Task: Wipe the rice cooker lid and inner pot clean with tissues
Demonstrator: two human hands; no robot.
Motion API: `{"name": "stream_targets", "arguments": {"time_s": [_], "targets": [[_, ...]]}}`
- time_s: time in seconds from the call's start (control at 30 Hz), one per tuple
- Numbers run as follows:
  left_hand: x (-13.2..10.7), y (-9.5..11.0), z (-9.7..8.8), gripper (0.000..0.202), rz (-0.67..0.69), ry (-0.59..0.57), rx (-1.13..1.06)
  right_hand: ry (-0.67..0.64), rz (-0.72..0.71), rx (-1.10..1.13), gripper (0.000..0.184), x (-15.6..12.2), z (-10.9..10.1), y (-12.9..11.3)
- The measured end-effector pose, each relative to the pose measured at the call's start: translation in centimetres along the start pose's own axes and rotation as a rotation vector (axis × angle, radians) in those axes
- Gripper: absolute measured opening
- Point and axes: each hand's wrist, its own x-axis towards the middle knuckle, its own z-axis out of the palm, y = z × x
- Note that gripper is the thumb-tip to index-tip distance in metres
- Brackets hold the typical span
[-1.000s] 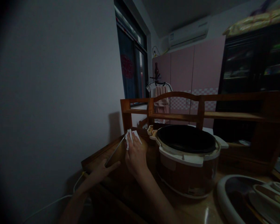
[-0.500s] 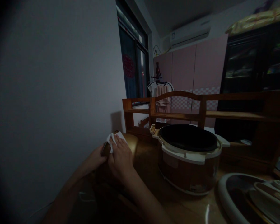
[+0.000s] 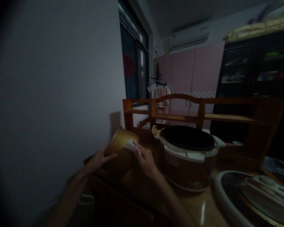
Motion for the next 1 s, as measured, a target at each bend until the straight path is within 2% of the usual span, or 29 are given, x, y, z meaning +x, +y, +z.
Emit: {"name": "stream_targets", "arguments": {"time_s": [0.13, 0.23, 0.3, 0.4, 0.53, 0.63, 0.7, 0.8, 0.87, 0.93, 1.0], "targets": [[-0.5, -2.3, -0.8, 0.076, 0.004, 0.028, 0.133, 0.315, 0.167, 0.047, 0.048, 0.1, 0.1, 1.6], [-1.7, -2.7, -1.2, 0.074, -0.026, -0.004, 0.079, 0.396, 0.155, -0.001, 0.046, 1.3, 0.6, 2.0], [-2.4, -2.3, -1.3, 0.072, -0.045, -0.046, 0.031, 0.377, 0.138, -0.03, 0.046, 2.5, 1.2, 2.0], [-3.2, -1.8, -1.4, 0.07, -0.071, -0.096, 0.01, 0.281, 0.09, -0.036, 0.046, 3.8, 2.6, 1.7], [-3.7, -2.4, -2.1, 0.071, -0.1, -0.134, 0.024, 0.128, -0.064, -0.09, 0.044, 4.2, 4.9, 1.0], [-3.8, -2.4, -2.8, 0.074, -0.126, -0.171, 0.049, 0.115, -0.132, -0.172, 0.044, 3.8, 6.1, 0.6], [-3.7, -1.5, -2.9, 0.077, -0.132, -0.179, 0.061, 0.11, -0.145, -0.214, 0.044, 3.5, 6.8, 0.4], [-3.0, 0.5, -2.3, 0.077, -0.107, -0.102, 0.05, 0.105, -0.143, -0.235, 0.044, 3.3, 7.6, -0.2], [-2.1, 1.5, -1.7, 0.068, -0.107, -0.03, 0.049, 0.127, -0.12, -0.211, 0.044, 3.2, 8.0, -0.7], [-1.0, 1.7, -1.2, 0.056, -0.137, 0.044, 0.094, 0.159, -0.08, -0.162, 0.044, 3.2, 8.2, -1.1], [-0.1, 1.4, -0.8, 0.055, -0.178, 0.12, 0.174, 0.195, -0.016, -0.099, 0.045, 3.1, 8.2, -1.1]]}}
